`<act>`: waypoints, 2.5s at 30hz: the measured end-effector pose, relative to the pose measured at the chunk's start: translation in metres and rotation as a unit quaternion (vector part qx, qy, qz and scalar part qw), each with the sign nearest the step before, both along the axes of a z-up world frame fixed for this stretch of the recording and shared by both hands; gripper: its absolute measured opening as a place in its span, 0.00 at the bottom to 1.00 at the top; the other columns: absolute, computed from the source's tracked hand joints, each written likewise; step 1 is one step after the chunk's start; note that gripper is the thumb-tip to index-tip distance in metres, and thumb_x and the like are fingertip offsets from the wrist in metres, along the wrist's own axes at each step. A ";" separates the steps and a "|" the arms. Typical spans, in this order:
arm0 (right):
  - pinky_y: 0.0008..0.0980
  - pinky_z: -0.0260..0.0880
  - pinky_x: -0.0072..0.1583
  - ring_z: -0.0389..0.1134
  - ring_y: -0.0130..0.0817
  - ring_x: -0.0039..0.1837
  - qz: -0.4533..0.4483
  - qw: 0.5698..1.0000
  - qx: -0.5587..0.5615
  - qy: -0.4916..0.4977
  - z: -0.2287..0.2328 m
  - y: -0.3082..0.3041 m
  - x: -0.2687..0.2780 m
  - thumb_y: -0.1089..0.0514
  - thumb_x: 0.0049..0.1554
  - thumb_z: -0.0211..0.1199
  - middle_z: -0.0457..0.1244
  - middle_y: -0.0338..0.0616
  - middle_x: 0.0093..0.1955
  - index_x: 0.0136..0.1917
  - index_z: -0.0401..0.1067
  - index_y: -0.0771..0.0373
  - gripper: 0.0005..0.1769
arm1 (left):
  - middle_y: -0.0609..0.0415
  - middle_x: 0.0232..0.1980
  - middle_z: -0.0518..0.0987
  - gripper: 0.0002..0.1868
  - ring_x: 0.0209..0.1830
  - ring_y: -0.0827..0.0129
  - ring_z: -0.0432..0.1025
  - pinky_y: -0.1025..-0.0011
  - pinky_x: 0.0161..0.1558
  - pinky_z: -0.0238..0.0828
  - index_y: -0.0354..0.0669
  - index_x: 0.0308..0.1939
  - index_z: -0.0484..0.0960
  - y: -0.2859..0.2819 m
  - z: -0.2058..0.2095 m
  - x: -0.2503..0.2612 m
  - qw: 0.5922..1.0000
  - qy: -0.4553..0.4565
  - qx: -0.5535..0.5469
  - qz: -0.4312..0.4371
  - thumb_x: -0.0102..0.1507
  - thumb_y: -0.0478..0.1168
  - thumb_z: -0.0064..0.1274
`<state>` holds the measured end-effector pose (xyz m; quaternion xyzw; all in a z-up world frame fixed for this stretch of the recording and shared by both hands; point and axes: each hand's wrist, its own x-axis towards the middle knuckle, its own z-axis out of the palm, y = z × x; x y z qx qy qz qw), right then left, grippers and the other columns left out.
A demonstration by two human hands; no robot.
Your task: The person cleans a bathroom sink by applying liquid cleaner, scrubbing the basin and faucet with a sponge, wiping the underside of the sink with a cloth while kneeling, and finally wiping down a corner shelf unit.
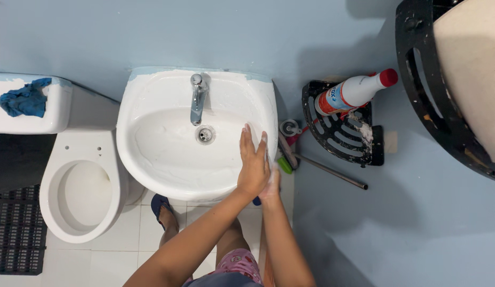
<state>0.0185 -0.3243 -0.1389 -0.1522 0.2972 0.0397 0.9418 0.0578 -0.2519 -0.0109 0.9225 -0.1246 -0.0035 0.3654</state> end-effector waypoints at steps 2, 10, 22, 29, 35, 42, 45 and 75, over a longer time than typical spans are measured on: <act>0.38 0.56 0.74 0.56 0.40 0.77 0.009 0.987 -0.160 0.000 0.033 -0.010 0.005 0.46 0.69 0.38 0.52 0.51 0.80 0.82 0.49 0.62 0.33 | 0.27 0.78 0.53 0.29 0.78 0.32 0.48 0.49 0.77 0.46 0.35 0.70 0.65 0.005 -0.003 -0.002 0.991 -0.010 -0.129 0.039 0.64 0.25 0.42; 0.48 0.55 0.75 0.68 0.49 0.62 0.355 0.458 -0.808 0.109 0.125 0.004 0.128 0.67 0.61 0.54 0.66 0.57 0.57 0.88 0.40 0.49 0.48 | 0.38 0.61 0.67 0.25 0.63 0.47 0.61 0.54 0.68 0.53 0.32 0.66 0.64 0.063 -0.043 -0.019 0.963 -0.005 -0.188 0.196 0.64 0.25 0.41; 0.66 0.49 0.69 0.61 0.62 0.68 0.514 0.176 -0.826 -0.152 0.167 0.090 -0.015 0.51 0.56 0.58 0.64 0.58 0.60 0.77 0.57 0.56 0.37 | 0.44 0.61 0.72 0.17 0.65 0.56 0.68 0.63 0.69 0.61 0.34 0.58 0.73 0.298 0.020 0.025 0.926 -0.071 -0.179 0.325 0.67 0.24 0.37; 0.63 0.52 0.69 0.64 0.66 0.60 0.482 0.361 -0.761 -0.241 0.127 0.297 0.038 0.51 0.60 0.55 0.69 0.62 0.46 0.83 0.31 0.69 0.50 | 0.47 0.60 0.75 0.20 0.61 0.62 0.71 0.69 0.63 0.66 0.35 0.58 0.74 0.348 0.039 0.057 0.898 -0.068 -0.278 0.335 0.65 0.24 0.33; 0.59 0.48 0.72 0.37 0.55 0.85 0.585 0.317 -0.721 -0.196 0.069 0.205 0.057 0.42 0.63 0.46 0.26 0.50 0.88 0.82 0.30 0.37 0.40 | 0.44 0.60 0.72 0.19 0.62 0.58 0.65 0.65 0.63 0.64 0.33 0.57 0.75 0.344 0.045 0.074 0.941 -0.072 -0.205 0.260 0.64 0.22 0.37; 0.69 0.40 0.72 0.27 0.61 0.84 0.482 0.267 -0.822 0.145 0.050 0.182 0.088 0.44 0.60 0.45 0.19 0.57 0.86 0.82 0.24 0.62 0.48 | 0.43 0.62 0.67 0.20 0.57 0.61 0.66 0.66 0.60 0.65 0.33 0.61 0.71 0.357 0.051 0.089 0.943 0.024 -0.259 0.209 0.66 0.26 0.34; 0.72 0.44 0.72 0.27 0.66 0.85 0.555 0.392 -0.722 0.133 0.040 0.279 0.112 0.44 0.62 0.45 0.31 0.56 0.85 0.86 0.21 0.57 0.50 | 0.43 0.61 0.68 0.20 0.55 0.60 0.67 0.65 0.58 0.66 0.33 0.60 0.72 0.363 0.048 0.089 0.946 0.035 -0.254 0.198 0.64 0.26 0.35; 0.67 0.50 0.69 0.40 0.53 0.82 0.519 0.185 -0.789 0.274 0.063 0.165 0.103 0.54 0.55 0.57 0.32 0.51 0.87 0.86 0.33 0.40 0.53 | 0.49 0.60 0.73 0.23 0.52 0.57 0.70 0.57 0.56 0.65 0.40 0.51 0.81 0.346 0.022 0.063 0.994 -0.077 -0.015 -0.075 0.51 0.28 0.56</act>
